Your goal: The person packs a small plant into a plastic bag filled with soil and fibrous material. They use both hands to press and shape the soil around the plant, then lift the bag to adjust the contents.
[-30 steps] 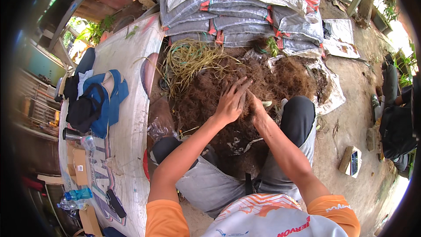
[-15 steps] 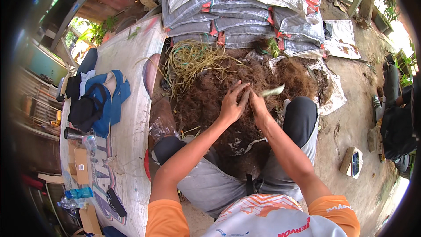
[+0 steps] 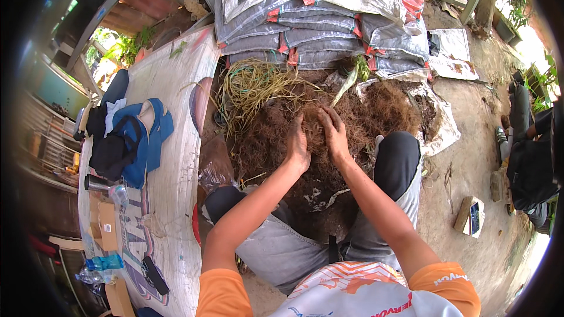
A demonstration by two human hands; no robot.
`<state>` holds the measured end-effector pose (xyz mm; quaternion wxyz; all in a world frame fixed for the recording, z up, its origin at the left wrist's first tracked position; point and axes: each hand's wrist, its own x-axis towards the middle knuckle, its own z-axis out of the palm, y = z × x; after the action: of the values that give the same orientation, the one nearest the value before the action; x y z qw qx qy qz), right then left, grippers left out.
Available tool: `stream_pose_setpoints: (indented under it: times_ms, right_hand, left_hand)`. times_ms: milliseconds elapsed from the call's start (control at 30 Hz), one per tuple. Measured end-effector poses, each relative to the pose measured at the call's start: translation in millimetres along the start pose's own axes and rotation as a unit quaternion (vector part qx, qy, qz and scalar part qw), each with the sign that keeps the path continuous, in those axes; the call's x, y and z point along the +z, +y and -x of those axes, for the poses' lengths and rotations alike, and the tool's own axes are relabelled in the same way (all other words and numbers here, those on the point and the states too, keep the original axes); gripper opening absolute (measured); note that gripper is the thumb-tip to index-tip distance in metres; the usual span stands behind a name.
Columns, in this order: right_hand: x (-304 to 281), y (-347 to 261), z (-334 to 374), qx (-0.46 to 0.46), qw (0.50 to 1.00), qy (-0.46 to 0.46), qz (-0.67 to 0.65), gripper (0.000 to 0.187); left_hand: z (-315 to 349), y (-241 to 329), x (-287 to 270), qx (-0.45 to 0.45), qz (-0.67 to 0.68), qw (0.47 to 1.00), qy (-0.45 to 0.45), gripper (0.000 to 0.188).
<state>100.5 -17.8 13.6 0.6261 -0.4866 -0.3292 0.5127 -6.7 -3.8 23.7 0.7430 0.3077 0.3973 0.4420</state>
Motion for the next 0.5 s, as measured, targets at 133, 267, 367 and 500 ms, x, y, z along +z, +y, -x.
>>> stream_pose_setpoints:
  times_ms: [133,267,367,500]
  right_hand:
    - [0,-11,1,0.188,0.948,0.019,-0.255,0.047]
    - [-16,8,-13,0.195,0.922,-0.136,-0.305,0.047]
    - [-13,-8,5,0.220,0.949,-0.042,-0.224,0.047]
    - [-2,-8,9,0.191,0.949,-0.029,-0.249,0.044]
  left_hand:
    - [-6,-4,-17,0.034,-0.190,0.981,0.012,0.069]
    - [-18,-5,-36,0.457,-0.612,0.646,0.016,0.063]
    - [5,24,-2,0.467,-0.556,0.684,-0.073,0.055]
    - [14,16,8,0.508,-0.559,0.653,-0.044,0.031]
